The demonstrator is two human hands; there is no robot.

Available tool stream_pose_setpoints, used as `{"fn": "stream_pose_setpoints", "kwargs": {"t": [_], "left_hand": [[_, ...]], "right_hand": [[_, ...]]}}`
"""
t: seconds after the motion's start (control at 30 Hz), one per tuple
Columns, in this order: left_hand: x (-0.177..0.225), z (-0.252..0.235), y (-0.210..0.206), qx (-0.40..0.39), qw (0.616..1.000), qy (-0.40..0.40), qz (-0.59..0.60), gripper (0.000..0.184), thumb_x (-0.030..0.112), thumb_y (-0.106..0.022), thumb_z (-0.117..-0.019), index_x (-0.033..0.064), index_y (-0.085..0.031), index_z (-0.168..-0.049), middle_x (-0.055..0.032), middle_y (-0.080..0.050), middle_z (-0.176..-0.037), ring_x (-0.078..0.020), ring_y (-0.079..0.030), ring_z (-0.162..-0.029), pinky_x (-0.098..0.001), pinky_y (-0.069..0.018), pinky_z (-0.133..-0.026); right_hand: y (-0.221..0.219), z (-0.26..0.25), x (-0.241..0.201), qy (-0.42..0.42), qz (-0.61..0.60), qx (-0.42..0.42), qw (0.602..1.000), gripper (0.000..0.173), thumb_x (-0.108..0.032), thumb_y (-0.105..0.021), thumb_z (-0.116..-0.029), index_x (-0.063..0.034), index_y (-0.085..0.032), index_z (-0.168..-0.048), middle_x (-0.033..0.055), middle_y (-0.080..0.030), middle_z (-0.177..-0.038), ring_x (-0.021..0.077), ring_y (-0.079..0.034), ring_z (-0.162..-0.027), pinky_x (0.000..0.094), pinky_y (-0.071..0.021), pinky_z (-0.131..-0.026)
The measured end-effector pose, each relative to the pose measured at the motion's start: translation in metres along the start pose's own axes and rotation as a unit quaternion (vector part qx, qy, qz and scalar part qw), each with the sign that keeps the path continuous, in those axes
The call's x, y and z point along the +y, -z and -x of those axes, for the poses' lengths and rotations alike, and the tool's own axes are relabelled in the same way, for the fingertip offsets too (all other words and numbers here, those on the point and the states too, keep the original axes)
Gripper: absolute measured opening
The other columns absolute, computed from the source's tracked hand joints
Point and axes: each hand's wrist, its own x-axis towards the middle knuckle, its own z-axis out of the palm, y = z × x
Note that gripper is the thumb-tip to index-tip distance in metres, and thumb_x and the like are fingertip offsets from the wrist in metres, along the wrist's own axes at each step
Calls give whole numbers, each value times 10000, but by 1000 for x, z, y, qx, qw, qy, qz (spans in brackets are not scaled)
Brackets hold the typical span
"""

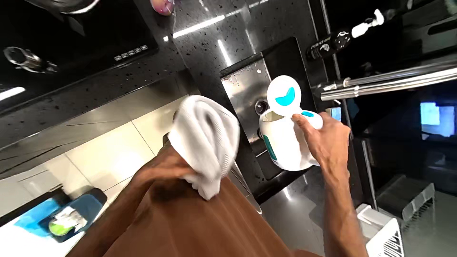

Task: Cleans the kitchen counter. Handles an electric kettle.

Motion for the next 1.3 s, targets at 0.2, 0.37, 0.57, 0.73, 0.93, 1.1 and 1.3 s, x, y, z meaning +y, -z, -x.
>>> {"fn": "stream_pose_setpoints", "kwargs": {"t": [0.2,0.37,0.57,0.73,0.93,1.1,1.3], "left_hand": [[114,2,-18,-18,927,-227,-300,997,648,-652,-811,69,-352,-1565,-36,-675,-775,-215,-630,-600,-433,-498,-506],[115,33,-2,104,905,-137,-390,1144,816,-589,-799,153,-192,-1641,4,-649,-756,-184,-599,-604,-402,-479,-520],[52,131,49,185,926,-43,-327,1226,832,-622,-769,139,-130,-1652,-19,-625,-724,-195,-599,-628,-432,-512,-569],[25,237,81,246,937,-14,-249,1192,783,-675,-773,198,-128,-1657,-30,-665,-794,-177,-632,-703,-434,-545,-646],[-12,379,111,312,935,-107,-133,992,558,-797,-806,141,-363,-1594,-88,-722,-929,-156,-680,-767,-397,-583,-693],[-52,465,125,292,948,-111,-50,743,545,-726,-889,129,-551,-1479,-59,-714,-1244,-87,-689,-1069,-335,-579,-923],[-99,518,134,431,895,-115,28,623,590,-604,-964,144,-620,-1399,5,-740,-1139,-25,-695,-971,-271,-599,-850]], "right_hand": [[-17,30,-55,76,-364,132,919,612,-651,-297,-1047,-198,-506,-693,-105,-456,-533,16,-456,-444,238,-409,-432],[-23,53,-121,119,-475,97,867,394,-183,-338,-1056,-77,-580,-765,-121,-571,-615,-73,-549,-582,139,-480,-592],[-59,115,-216,174,-633,12,755,370,-377,-446,-1036,-221,-604,-740,-141,-616,-629,-36,-581,-557,148,-496,-530],[-86,194,-320,210,-691,-66,688,503,-158,-177,-1082,-187,-595,-802,-134,-652,-636,-49,-604,-555,125,-527,-559],[-137,241,-436,320,-684,-215,620,561,-405,-241,-1097,-217,-612,-721,-95,-567,-547,1,-504,-439,175,-440,-431],[-153,280,-526,354,-602,-318,641,566,-397,-244,-1092,-204,-597,-695,-91,-531,-508,-1,-451,-403,162,-396,-407],[-164,306,-644,350,-606,-362,616,535,-377,-209,-1096,-177,-550,-736,-51,-498,-502,40,-443,-399,192,-402,-406]]}}
